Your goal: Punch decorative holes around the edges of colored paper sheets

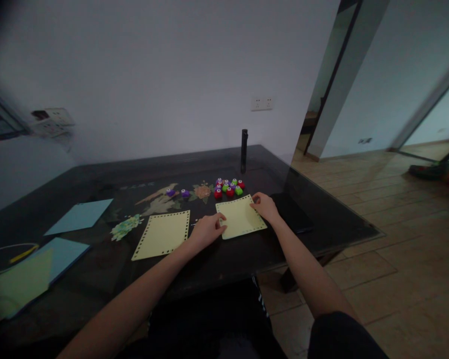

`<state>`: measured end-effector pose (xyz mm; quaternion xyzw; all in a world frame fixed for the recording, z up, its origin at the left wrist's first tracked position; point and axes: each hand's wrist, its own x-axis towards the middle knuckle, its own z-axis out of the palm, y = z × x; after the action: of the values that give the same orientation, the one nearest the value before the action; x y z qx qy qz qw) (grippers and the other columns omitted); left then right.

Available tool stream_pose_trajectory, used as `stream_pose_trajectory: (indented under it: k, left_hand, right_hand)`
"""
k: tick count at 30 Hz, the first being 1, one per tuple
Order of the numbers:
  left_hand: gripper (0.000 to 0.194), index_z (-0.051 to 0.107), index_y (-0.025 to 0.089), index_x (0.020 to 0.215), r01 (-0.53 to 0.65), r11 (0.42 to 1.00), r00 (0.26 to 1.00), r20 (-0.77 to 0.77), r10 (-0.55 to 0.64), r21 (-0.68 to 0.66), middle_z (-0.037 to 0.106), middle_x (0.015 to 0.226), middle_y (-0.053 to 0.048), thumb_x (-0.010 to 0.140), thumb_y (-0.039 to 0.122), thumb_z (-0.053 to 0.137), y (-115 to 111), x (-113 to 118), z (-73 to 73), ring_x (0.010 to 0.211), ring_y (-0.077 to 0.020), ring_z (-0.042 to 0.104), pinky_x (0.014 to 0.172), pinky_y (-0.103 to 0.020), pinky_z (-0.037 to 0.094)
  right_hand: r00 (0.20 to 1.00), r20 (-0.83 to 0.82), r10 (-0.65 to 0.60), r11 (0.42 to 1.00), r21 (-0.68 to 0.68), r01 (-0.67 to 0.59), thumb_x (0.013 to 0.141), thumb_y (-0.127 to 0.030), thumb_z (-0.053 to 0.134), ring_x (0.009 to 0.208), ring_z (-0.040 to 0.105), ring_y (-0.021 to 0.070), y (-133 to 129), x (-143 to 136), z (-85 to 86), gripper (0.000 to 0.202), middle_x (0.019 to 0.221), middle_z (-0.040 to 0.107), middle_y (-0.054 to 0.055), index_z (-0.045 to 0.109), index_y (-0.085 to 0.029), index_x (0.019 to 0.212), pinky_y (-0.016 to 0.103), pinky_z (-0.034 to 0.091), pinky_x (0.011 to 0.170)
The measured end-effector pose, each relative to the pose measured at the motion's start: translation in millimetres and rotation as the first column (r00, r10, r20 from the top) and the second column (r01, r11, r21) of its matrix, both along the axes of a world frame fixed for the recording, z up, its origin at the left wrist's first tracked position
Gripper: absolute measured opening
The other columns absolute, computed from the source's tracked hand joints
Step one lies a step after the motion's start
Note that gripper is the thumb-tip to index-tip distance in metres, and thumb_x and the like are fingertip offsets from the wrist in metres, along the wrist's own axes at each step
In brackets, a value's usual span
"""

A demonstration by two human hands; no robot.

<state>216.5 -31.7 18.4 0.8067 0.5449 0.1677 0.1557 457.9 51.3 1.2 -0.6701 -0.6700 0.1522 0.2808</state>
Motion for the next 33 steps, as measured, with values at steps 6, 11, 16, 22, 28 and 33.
stream_pose_trajectory:
  k: [6, 11, 16, 22, 28, 33]
  left_hand:
    - [0.025, 0.059, 0.023, 0.103, -0.007, 0.999, 0.998, 0.065, 0.005, 0.035, 0.067, 0.075, -0.002, 0.082, 0.036, 0.052, -4.8, -7.6, 22.0, 0.071, -0.0189, 0.062, 0.06, -0.026, 0.041]
    - [0.022, 0.06, 0.021, 0.098, -0.003, 0.993, 0.984, 0.175, -0.018, 0.12, 0.066, 0.076, -0.002, 0.084, 0.033, 0.049, 5.4, -64.1, 45.9, 0.07, -0.0159, 0.06, 0.064, -0.025, 0.043]
    - [0.019, 0.062, 0.018, 0.09, -0.201, 0.958, 0.978, 0.093, 0.186, 0.202, 0.065, 0.088, -0.007, 0.081, 0.028, 0.049, 21.7, -160.6, 29.8, 0.078, -0.0189, 0.06, 0.072, -0.031, 0.046]
    - [0.027, 0.061, 0.018, 0.102, -0.192, 0.956, 0.981, 0.006, 0.196, 0.22, 0.061, 0.105, -0.01, 0.079, 0.03, 0.054, 21.3, -214.1, 4.0, 0.102, -0.0229, 0.056, 0.091, -0.036, 0.042]
    - [0.053, 0.059, 0.018, 0.113, -0.211, 0.964, 0.959, -0.157, 0.236, 0.159, 0.057, 0.117, -0.013, 0.069, 0.048, 0.065, 19.3, -211.6, -6.6, 0.107, -0.0293, 0.053, 0.092, -0.039, 0.039]
    - [0.048, 0.062, 0.019, 0.108, -0.188, 0.971, 0.953, -0.212, 0.217, 0.151, 0.059, 0.115, -0.013, 0.07, 0.048, 0.064, 18.0, -209.3, -4.6, 0.104, -0.0286, 0.054, 0.09, -0.036, 0.039]
  right_hand:
    - [1.0, -0.021, -0.017, 0.996, 0.084, 0.019, 0.068, -0.027, 0.065, 0.061, 0.051, 0.013, -1.8, 1.8, 1.2, 0.026, 0.066, 0.054, -0.002, 0.063, -0.02, 0.093, 0.024, 0.034, 0.056]
    - [0.995, -0.075, 0.06, 0.986, 0.161, -0.047, 0.071, -0.028, 0.062, 0.062, 0.051, 0.0143, -7.6, -10.4, 18.6, 0.02, 0.067, 0.056, 0.001, 0.066, -0.017, 0.087, 0.026, 0.037, 0.058]
    - [0.941, -0.144, 0.307, 0.939, 0.208, -0.274, 0.073, -0.028, 0.062, 0.064, 0.054, 0.014, -21.6, -61.5, 39.1, 0.016, 0.074, 0.063, 0.003, 0.067, -0.017, 0.083, 0.026, 0.04, 0.063]
    - [0.789, 0.049, 0.612, 0.786, 0.066, -0.614, 0.076, -0.027, 0.065, 0.075, 0.059, 0.017, -25.4, -161.0, 38.3, 0.02, 0.083, 0.066, 0.006, 0.068, -0.016, 0.093, 0.026, 0.042, 0.066]
    - [0.738, 0.357, 0.573, 0.796, -0.029, -0.604, 0.075, -0.041, 0.066, 0.105, 0.054, 0.0295, -11.1, -210.2, 20.6, 0.04, 0.11, 0.059, 0.016, 0.066, -0.014, 0.104, 0.034, 0.043, 0.081]
    - [0.749, 0.384, 0.541, 0.808, 0.01, -0.589, 0.075, -0.042, 0.066, 0.105, 0.053, 0.0278, -11.5, -207.9, 12.5, 0.037, 0.11, 0.056, 0.012, 0.064, -0.02, 0.105, 0.033, 0.045, 0.077]
